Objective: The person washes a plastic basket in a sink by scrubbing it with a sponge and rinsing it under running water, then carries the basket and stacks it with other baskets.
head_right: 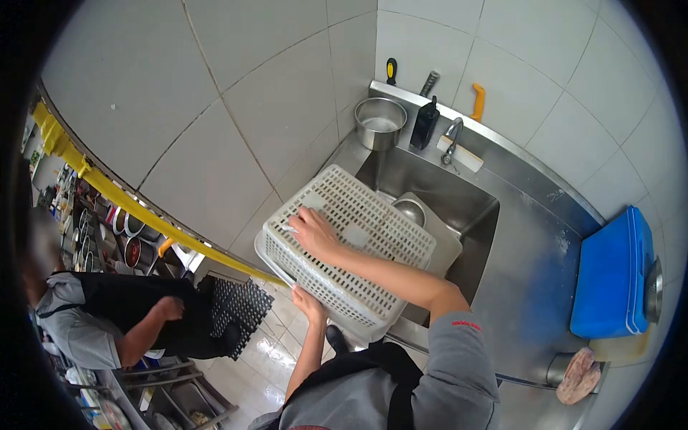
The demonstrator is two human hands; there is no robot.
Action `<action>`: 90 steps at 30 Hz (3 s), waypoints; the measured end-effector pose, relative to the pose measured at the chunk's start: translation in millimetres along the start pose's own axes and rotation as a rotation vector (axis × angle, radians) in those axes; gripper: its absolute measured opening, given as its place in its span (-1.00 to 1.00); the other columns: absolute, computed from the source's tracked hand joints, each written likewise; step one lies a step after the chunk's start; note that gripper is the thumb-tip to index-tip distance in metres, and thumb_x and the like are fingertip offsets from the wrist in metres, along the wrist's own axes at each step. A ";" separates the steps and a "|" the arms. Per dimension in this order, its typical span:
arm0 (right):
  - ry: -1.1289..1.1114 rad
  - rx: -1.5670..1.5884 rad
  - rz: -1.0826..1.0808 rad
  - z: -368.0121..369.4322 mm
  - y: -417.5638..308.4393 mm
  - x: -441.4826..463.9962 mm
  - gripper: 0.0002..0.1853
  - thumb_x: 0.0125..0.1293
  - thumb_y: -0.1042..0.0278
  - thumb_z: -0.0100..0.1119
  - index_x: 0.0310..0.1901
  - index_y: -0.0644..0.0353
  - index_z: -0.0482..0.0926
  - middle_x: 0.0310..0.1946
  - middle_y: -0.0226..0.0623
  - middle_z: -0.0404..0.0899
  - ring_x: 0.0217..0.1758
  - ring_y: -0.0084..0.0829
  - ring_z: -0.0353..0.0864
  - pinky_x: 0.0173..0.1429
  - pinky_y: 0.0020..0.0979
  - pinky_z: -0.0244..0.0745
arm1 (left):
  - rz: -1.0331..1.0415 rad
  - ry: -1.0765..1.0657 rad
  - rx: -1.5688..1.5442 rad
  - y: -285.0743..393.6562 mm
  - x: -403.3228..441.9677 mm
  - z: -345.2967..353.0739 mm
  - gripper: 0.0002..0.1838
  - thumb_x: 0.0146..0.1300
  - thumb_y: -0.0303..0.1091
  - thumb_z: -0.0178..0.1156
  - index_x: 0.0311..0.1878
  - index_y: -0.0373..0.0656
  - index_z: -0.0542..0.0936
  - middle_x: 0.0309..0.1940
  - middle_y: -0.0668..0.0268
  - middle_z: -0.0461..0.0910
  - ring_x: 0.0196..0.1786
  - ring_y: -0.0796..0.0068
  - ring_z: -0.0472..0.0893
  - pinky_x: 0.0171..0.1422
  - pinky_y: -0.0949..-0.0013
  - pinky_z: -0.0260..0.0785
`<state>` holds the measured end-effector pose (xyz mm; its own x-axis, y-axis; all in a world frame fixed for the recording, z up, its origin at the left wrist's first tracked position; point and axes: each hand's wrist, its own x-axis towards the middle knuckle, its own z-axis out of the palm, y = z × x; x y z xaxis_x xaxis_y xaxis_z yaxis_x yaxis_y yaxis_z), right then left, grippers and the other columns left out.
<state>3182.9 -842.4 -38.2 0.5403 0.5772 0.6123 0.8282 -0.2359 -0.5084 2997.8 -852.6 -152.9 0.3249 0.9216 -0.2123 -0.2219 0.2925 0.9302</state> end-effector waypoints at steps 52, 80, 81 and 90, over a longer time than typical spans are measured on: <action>0.109 0.340 -0.010 -80.8 3.7 20.0 -0.85 0.03 0.37 0.30 -0.32 0.14 0.66 -0.30 -0.25 0.37 -0.17 -0.31 0.39 -0.07 -0.36 0.32 | 0.196 -0.246 0.432 62.5 44.4 64.6 -0.61 0.41 -0.16 -0.18 -0.51 -0.19 0.30 -0.75 0.45 0.18 -0.68 0.64 0.19 -0.60 0.40 0.08; 0.202 0.298 0.009 -69.2 18.6 65.2 -0.82 0.09 0.30 0.24 -0.28 0.13 0.66 -0.29 -0.20 0.45 -0.16 -0.19 0.44 -0.05 -0.30 0.36 | 0.340 -0.159 0.508 68.1 34.6 76.7 -0.57 0.40 -0.13 -0.16 -0.51 -0.25 0.32 -0.74 0.38 0.25 -0.62 0.59 0.25 -0.53 0.34 0.15; 0.203 0.275 0.029 -68.9 30.9 60.9 -0.83 0.09 0.30 0.23 -0.28 0.14 0.66 -0.28 -0.20 0.46 -0.15 -0.18 0.44 -0.05 -0.30 0.37 | 0.359 -0.161 0.524 80.4 27.2 81.5 -0.57 0.41 -0.13 -0.16 -0.51 -0.24 0.32 -0.74 0.39 0.25 -0.62 0.60 0.25 -0.54 0.35 0.14; 0.352 -0.104 0.359 -59.9 117.3 17.9 -0.88 0.07 0.40 0.22 -0.32 0.01 0.66 -0.38 -0.23 0.47 -0.22 -0.21 0.46 -0.17 -0.27 0.37 | 0.249 -0.187 0.387 56.2 34.8 74.0 -0.58 0.44 -0.12 -0.21 -0.54 -0.14 0.24 -0.70 0.52 0.15 -0.62 0.69 0.13 -0.56 0.45 0.04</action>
<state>3298.7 -906.5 -50.7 0.7959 0.1516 0.5861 0.5821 -0.4578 -0.6721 3064.7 -823.0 -85.8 0.4729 0.8794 0.0546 0.0322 -0.0792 0.9963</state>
